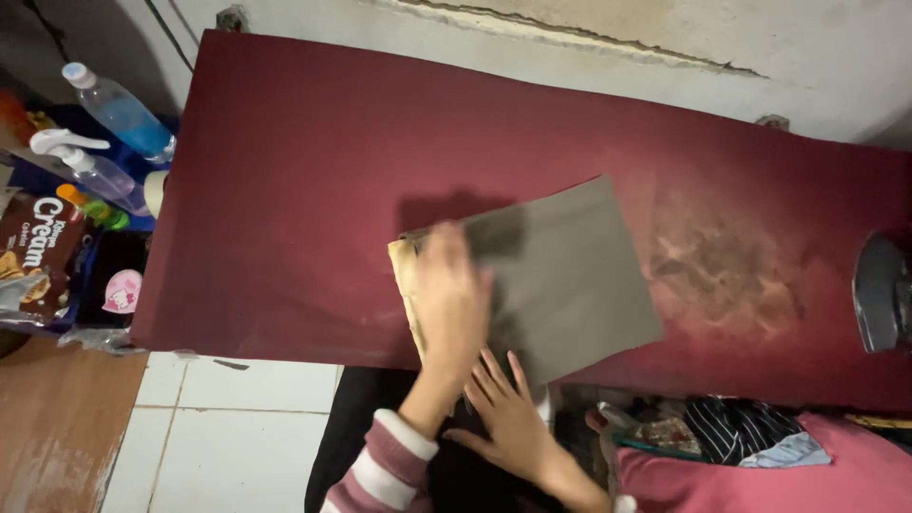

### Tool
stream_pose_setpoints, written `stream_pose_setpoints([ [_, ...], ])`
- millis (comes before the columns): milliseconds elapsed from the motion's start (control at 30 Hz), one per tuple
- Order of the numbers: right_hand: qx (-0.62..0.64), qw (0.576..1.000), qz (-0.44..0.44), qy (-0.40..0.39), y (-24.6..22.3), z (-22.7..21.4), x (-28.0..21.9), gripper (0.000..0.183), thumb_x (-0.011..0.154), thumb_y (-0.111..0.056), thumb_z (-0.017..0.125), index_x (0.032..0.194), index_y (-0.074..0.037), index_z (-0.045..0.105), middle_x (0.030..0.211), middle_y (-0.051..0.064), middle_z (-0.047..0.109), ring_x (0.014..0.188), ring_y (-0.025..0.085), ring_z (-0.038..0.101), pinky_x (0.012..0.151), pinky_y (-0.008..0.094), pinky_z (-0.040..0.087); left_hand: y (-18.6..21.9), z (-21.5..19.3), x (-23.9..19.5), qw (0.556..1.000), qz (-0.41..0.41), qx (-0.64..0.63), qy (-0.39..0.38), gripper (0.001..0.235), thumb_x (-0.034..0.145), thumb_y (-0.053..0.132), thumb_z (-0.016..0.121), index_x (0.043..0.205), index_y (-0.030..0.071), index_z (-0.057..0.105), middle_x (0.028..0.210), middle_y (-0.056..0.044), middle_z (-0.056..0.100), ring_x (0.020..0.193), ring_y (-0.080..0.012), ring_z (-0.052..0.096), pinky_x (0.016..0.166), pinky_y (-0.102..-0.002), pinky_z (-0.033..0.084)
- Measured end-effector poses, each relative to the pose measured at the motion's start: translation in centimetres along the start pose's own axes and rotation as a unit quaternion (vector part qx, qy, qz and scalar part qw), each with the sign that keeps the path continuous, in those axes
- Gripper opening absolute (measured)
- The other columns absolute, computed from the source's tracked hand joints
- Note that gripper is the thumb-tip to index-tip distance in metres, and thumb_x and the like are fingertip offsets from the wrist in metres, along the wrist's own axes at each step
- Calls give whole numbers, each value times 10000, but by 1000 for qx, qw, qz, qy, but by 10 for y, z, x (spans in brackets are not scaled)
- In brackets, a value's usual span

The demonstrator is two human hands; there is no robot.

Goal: Folding t-shirts using a plastic folding template on an ironing board.

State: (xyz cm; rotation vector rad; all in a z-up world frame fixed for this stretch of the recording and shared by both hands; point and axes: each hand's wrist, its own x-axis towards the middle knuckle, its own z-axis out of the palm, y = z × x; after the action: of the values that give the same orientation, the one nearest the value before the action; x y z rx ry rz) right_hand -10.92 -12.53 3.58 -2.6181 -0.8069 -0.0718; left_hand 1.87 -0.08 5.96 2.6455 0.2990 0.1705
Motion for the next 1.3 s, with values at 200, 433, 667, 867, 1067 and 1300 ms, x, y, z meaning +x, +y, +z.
stream_pose_setpoints([
  [200, 297, 938, 122, -128, 84, -85, 45, 235, 922, -228, 669, 1117, -150, 774, 1370, 75, 711, 1219, 253, 714, 1008, 383, 593, -14, 63, -5, 977, 188, -13, 96, 853, 976, 571, 541, 1583, 1, 357, 1667, -175, 317, 1537, -286, 292, 1229, -543, 191],
  [433, -16, 949, 162, 272, 265, -99, 104, 259, 1009, -87, 640, 1233, -150, 754, 1098, 142, 626, 1026, 320, 565, 939, 427, 476, -15, 52, -4, 980, 177, 33, 82, 840, 987, 586, 499, 1575, 8, 343, 1661, -200, 284, 1540, -295, 266, 1195, -689, 133],
  [667, -20, 932, 292, 212, 300, -93, 128, 180, 879, -344, 834, 993, -213, 786, 1118, 41, 593, 1128, 268, 490, 984, 512, 353, -15, 43, -3, 981, 173, 53, 73, 846, 956, 595, 515, 1554, 17, 358, 1638, -199, 312, 1523, -283, 287, 1131, -770, 127],
  [867, -66, 914, 276, 291, 297, -78, 130, 121, 885, -325, 843, 947, -226, 815, 1080, 25, 555, 1125, 255, 512, 988, 521, 294, -36, 45, 3, 979, 171, 24, 110, 853, 957, 612, 520, 1549, 14, 383, 1613, -127, 402, 1501, -252, 350, 1158, -751, 105],
  [1067, -259, 908, 221, 245, 272, -30, 128, 289, 1117, -252, 599, 1351, -105, 685, 1452, 121, 554, 1366, 332, 479, 1169, 572, 309, -36, 46, 0, 976, 185, 23, 112, 652, 974, 274, 508, 1543, -29, 411, 1620, -152, 418, 1525, -251, 359, 1250, -607, 145],
  [1300, -245, 926, 256, 127, 92, -8, 128, 567, 1049, -350, 477, 1495, 0, 480, 1578, 178, 461, 1478, 392, 359, 1188, 597, 250, -38, 43, 2, 976, 188, 28, 111, 648, 949, 200, 506, 1547, -29, 412, 1629, -154, 414, 1533, -252, 354, 1263, -598, 155],
])
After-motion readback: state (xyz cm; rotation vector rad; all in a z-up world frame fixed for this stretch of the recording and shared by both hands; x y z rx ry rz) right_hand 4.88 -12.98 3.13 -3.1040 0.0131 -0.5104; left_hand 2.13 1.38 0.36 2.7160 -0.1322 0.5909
